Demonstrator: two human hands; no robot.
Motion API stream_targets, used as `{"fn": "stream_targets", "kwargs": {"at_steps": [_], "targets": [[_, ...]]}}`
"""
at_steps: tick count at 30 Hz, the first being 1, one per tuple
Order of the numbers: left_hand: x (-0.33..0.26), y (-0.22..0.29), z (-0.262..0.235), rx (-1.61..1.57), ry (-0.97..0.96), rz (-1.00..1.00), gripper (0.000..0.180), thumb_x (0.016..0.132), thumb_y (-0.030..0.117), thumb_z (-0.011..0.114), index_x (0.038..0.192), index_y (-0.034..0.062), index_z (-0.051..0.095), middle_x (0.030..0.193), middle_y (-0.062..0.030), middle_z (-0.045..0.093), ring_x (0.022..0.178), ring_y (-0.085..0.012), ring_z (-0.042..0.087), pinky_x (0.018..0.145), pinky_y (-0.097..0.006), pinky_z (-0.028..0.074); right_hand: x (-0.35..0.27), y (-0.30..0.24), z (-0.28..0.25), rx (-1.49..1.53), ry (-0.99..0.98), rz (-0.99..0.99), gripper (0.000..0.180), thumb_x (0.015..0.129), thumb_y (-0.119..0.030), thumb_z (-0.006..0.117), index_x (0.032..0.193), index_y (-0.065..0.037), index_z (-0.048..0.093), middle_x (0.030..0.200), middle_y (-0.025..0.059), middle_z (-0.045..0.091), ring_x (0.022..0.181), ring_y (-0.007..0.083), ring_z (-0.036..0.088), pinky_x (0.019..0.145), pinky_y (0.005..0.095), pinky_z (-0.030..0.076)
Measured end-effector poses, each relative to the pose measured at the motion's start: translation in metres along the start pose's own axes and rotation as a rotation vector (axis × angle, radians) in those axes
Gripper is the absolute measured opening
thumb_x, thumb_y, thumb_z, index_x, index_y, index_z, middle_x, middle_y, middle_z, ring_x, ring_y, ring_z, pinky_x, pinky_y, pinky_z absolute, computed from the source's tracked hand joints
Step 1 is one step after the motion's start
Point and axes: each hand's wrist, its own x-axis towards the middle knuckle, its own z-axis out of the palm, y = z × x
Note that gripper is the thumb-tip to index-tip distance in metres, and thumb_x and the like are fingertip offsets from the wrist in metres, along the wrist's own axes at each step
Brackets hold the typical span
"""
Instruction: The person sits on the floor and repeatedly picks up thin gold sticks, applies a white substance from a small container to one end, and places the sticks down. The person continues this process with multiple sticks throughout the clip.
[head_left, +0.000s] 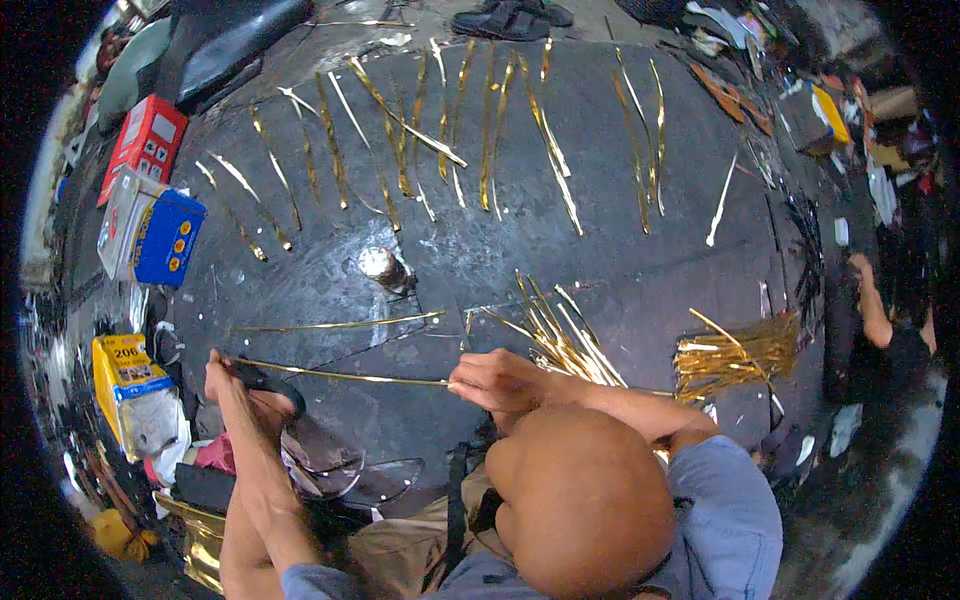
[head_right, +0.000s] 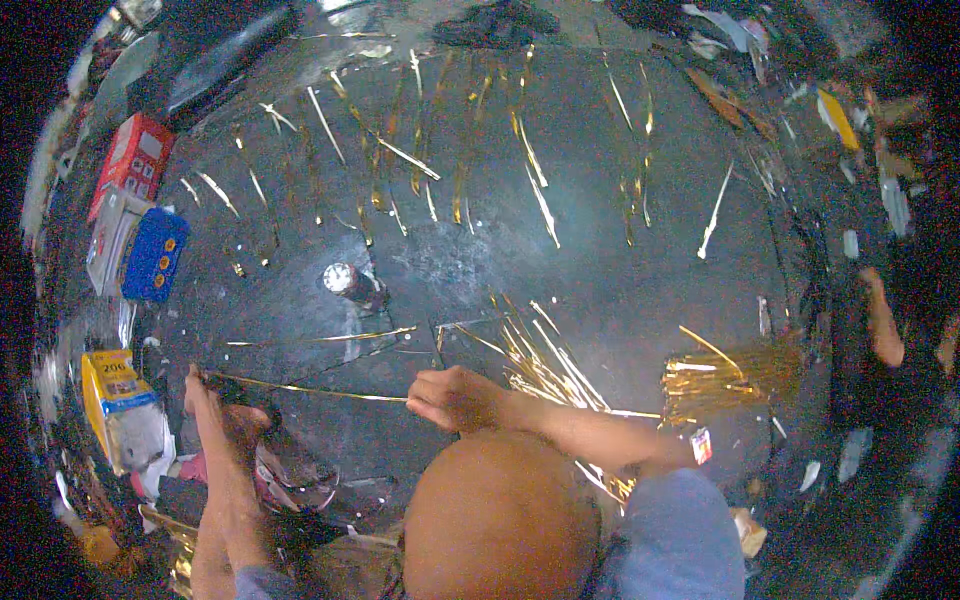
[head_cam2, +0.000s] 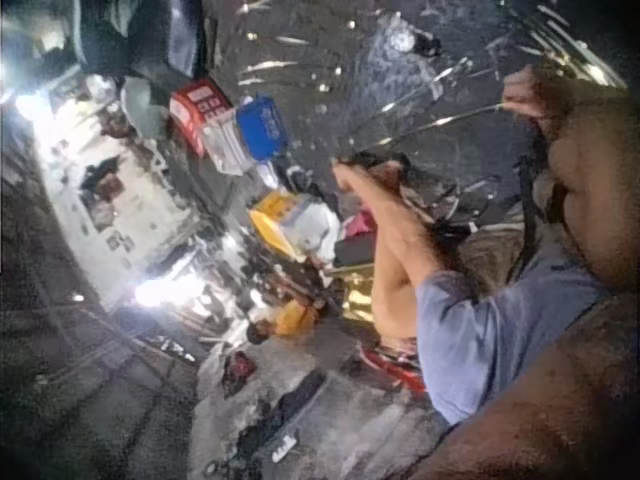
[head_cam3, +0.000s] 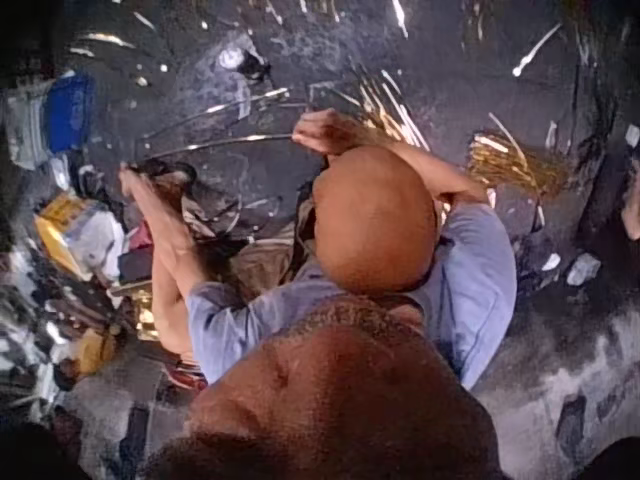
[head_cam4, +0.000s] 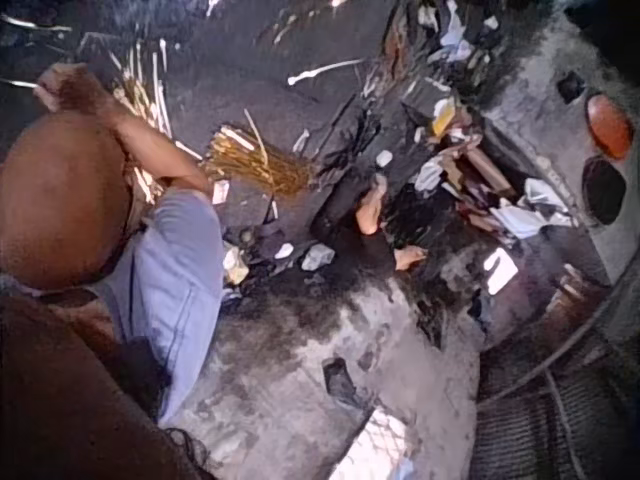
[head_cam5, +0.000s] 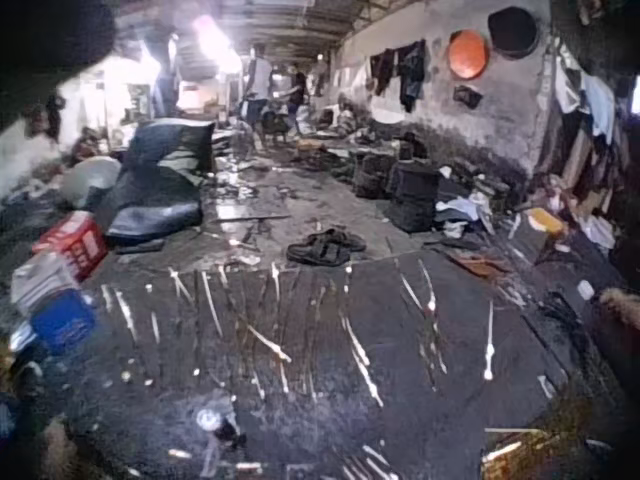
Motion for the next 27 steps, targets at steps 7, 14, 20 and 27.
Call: {"fn": "stream_targets", "kwargs": {"at_steps": [7, 14, 20, 27], "targets": [[0.022, 0.036, -0.017, 0.94, 0.193, 0.089, 0.06, 0.082, 0.048, 0.082, 0.115, -0.0011, 0.07, 0.1, -0.0188, 0.073, 0.099, -0.0289, 0.067, 0.083, -0.045, 0.05, -0.004, 0.105, -0.044, -0.236, 0.232, 0.469, 0.017, 0.095, -0.018, 0.062, 0.094, -0.006, 0.075, 0.095, 0.0172, 0.072, 0.089, 0.0381, 0.069, 0.079, 0.047, 0.055], [-0.081, 0.014, 0.072, 0.867, 0.399, 0.882, 0.082, 0.077, 0.028, 0.089, 0.145, 0.0022, 0.053, 0.127, -0.0235, 0.062, 0.103, -0.031, 0.066, 0.09, -0.043, 0.053, -0.02, 0.227, -0.134, -0.625, 0.911, 0.964, 0.029, 0.086, -0.027, 0.078, 0.101, -0.006, 0.064, 0.117, 0.0171, 0.059, 0.111, 0.0401, 0.058, 0.093, 0.049, 0.048], [-0.262, -0.03, 0.169, 0.526, -0.234, 1.011, 0.056, 0.082, 0.001, 0.076, 0.136, 0.0059, 0.059, 0.131, -0.0103, 0.059, 0.111, -0.0222, 0.058, 0.088, -0.037, 0.051, -0.023, 0.199, -0.143, -0.553, 0.826, 0.757, 0.02, 0.089, -0.019, 0.072, 0.091, -0.004, 0.058, 0.085, 0.0188, 0.064, 0.083, 0.0399, 0.065, 0.076, 0.0485, 0.05], [-0.446, -0.049, 0.207, 0.389, -1.17, 0.702, 0.032, 0.079, -0.001, 0.075, 0.112, 0.0027, 0.072, 0.113, -0.0103, 0.067, 0.101, -0.0212, 0.066, 0.085, -0.033, 0.055, -0.047, 0.019, -0.176, -0.304, 0.992, 0.327, 0.013, 0.085, -0.006, 0.075, 0.092, -0.003, 0.064, 0.087, 0.007, 0.07, 0.078, 0.0186, 0.068, 0.07, 0.0333, 0.054]]}}
